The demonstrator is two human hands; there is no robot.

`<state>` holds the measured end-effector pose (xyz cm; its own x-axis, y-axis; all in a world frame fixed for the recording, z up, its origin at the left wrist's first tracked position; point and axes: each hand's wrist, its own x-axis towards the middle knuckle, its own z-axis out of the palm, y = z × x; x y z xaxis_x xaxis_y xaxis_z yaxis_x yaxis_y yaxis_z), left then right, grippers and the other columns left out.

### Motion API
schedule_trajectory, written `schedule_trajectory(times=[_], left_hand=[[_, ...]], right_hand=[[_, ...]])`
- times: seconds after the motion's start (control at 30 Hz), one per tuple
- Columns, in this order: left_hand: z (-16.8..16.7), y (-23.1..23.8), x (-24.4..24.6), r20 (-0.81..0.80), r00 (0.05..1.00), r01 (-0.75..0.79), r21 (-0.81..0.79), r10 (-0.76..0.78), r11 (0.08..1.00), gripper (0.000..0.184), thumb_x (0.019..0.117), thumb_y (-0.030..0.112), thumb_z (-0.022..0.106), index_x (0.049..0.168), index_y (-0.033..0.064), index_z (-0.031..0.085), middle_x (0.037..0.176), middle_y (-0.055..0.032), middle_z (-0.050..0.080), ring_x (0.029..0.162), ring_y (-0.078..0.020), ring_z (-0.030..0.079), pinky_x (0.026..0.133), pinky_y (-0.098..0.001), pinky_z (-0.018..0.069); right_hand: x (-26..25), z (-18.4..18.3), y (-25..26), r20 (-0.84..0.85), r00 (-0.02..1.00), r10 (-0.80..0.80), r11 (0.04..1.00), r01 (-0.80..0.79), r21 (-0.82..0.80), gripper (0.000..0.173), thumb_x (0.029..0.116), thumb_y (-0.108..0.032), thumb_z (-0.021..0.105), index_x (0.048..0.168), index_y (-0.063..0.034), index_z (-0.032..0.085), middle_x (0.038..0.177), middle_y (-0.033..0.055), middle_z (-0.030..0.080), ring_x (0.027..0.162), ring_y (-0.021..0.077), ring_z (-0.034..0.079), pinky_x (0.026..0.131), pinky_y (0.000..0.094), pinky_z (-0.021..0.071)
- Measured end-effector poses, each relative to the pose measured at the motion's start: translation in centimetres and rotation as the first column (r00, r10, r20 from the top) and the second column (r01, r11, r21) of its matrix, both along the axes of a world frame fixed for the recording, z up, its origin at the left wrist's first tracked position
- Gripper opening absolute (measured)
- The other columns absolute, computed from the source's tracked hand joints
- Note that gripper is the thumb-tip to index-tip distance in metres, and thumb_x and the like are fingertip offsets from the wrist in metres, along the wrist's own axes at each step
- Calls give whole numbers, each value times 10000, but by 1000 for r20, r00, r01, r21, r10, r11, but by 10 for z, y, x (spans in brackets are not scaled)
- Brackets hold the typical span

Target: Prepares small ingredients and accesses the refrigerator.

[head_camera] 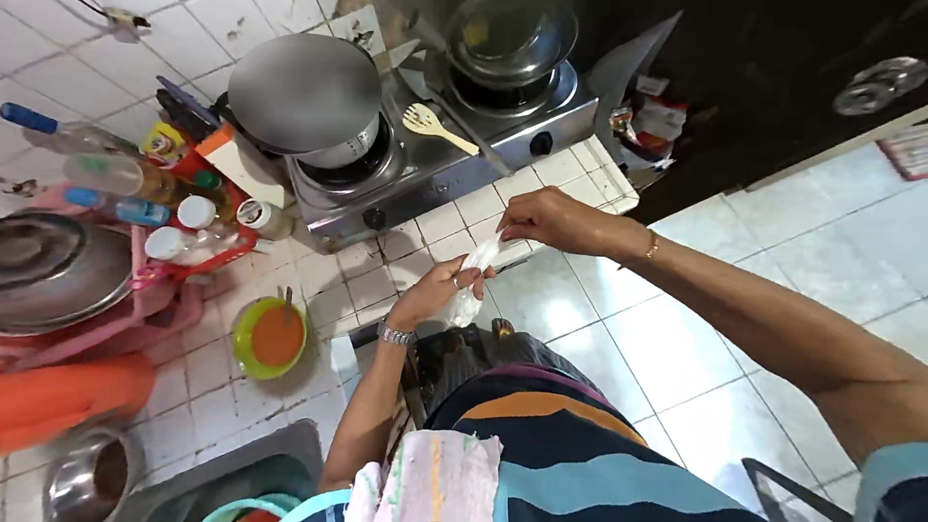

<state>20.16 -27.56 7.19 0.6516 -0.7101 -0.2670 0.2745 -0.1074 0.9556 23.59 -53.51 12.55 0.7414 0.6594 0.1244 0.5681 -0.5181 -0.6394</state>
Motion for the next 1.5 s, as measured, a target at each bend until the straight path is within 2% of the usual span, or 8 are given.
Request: schedule_trajectory(times=[0.2,0.37,0.53,0.7,0.83,1.0,1.23,1.5], left_hand=[[-23,-5,7,588,807,-207,366,-53,907,279,1056,165,552,1191,-74,601,1033,-201,677,936,-291,686,882,-462,559],[-28,-11,15,855,481,-384,403,-193,831,205,921,228,754,972,31,767,1155,-210,652,1091,-415,604,973,-580,464],[-32,-22,21,802,595,-439,385,-58,812,200,958,161,716,1059,-13,724,999,-211,637,845,-348,671,756,-505,579],[-58,-43,22,660,662,-569,134,356,811,236,933,-39,663,1167,-19,649,1145,-230,635,949,-321,664,823,-463,575],[-60,-76,16,169,743,-655,-21,648,756,270,1001,-54,506,1246,-4,607,1136,-111,669,937,-145,662,830,-327,569],[-7,-98,0,-377,686,-718,-209,623,664,224,1088,123,401,1140,157,616,921,41,681,803,-65,668,745,-261,580],[25,-83,-21,146,846,-367,-540,513,757,174,993,131,628,956,234,763,1145,96,672,1094,-43,614,927,-236,537],[32,-78,-31,199,876,-233,-621,439,748,95,998,213,639,1044,235,719,974,77,733,1015,-70,686,1076,-360,495]], right_hand=[[19,-19,3,-496,833,-247,962,272,-23,131,970,-108,701,925,13,722,621,27,584,472,62,478,485,235,430],[10,-26,3,-748,592,-301,893,451,-3,65,958,-47,690,917,3,686,587,4,566,434,47,471,451,196,419],[-25,-46,5,-761,553,-341,689,697,198,70,971,-48,664,917,-43,619,684,3,608,469,41,485,458,203,444],[-68,-93,41,-942,309,-130,169,943,286,115,1035,-32,550,937,-74,591,727,-15,635,505,31,524,500,189,491],[-90,-88,62,-964,191,186,-21,981,190,202,1060,-6,452,908,-78,563,660,-20,592,495,21,522,497,153,479],[-93,-75,42,-872,328,364,77,922,379,258,1033,-6,451,858,-105,614,675,-24,614,527,7,537,521,142,470],[-82,-51,-1,-719,616,321,324,642,695,66,900,-167,724,903,-227,751,706,-73,696,551,-16,587,525,155,496],[-57,-23,-22,-615,746,257,566,400,721,38,922,-97,689,917,-116,722,889,11,741,593,1,617,478,149,489]])
